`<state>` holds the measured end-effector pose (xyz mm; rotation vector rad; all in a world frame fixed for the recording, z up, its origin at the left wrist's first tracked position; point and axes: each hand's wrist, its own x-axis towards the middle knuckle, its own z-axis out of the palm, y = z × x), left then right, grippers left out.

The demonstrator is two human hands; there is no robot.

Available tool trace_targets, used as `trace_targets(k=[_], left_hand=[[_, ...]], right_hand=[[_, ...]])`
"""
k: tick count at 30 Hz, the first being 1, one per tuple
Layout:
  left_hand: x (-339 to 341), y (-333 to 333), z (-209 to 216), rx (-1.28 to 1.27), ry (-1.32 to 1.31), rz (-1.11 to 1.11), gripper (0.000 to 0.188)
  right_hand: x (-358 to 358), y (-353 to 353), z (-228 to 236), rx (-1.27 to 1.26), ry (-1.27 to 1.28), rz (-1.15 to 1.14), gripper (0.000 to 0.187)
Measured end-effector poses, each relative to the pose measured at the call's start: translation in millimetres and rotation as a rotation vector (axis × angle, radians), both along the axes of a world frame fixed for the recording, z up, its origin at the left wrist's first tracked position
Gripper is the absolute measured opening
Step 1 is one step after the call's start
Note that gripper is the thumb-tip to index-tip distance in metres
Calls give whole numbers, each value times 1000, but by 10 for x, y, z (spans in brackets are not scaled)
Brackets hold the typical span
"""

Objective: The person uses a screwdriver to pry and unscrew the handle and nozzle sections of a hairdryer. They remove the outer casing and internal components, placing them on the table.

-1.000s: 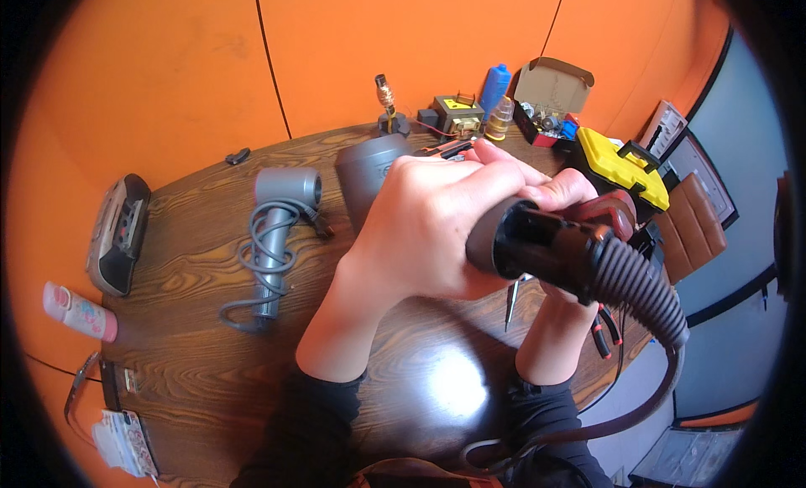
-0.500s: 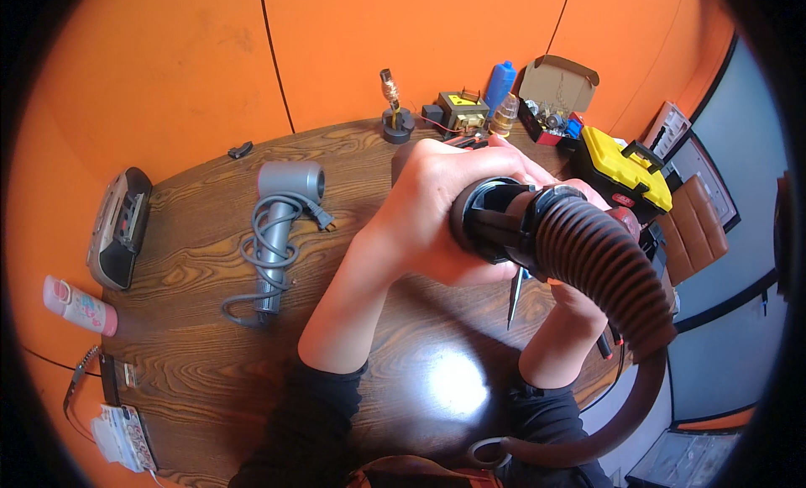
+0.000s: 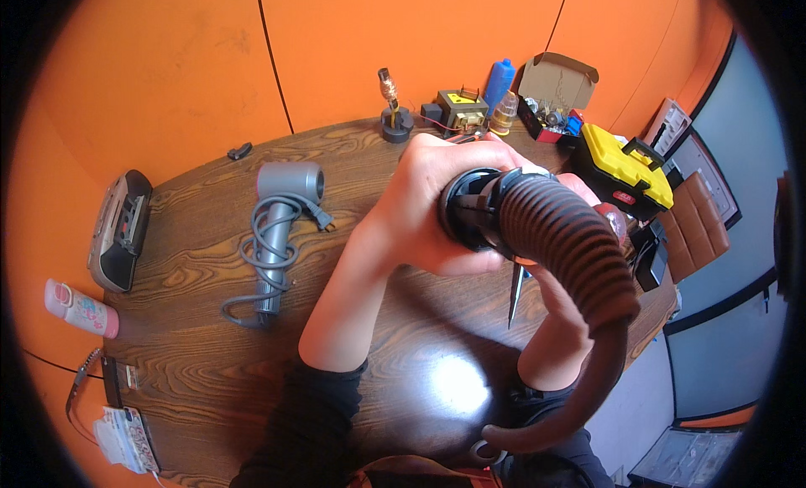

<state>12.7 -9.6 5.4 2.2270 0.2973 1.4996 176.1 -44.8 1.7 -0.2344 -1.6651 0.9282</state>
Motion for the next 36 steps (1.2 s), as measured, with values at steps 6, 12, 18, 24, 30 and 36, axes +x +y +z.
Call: trace_targets(k=[6,12,18,24,30,36], left_hand=[[-6,3,-15,41,-79,-43,43],[-17,-28,15,-52,11,-35,42],[-3,-75,43,14,20,-20,44],[-5,-92,63,31,33,-13,45],[17,-105,57,100,-7,17,42],[-16,-99,33,88,8,54,37]], right_hand=[[-10,40,-8,9,-32,-6,41],[-25,5,33,-39,-6,7,43],[-78,32,-48,-44,130,77,42],[-39,124,-85,124,51,45,41],[-4,94,7,196,-51,-23,41],[8,66,48,184,-111,-63,40]])
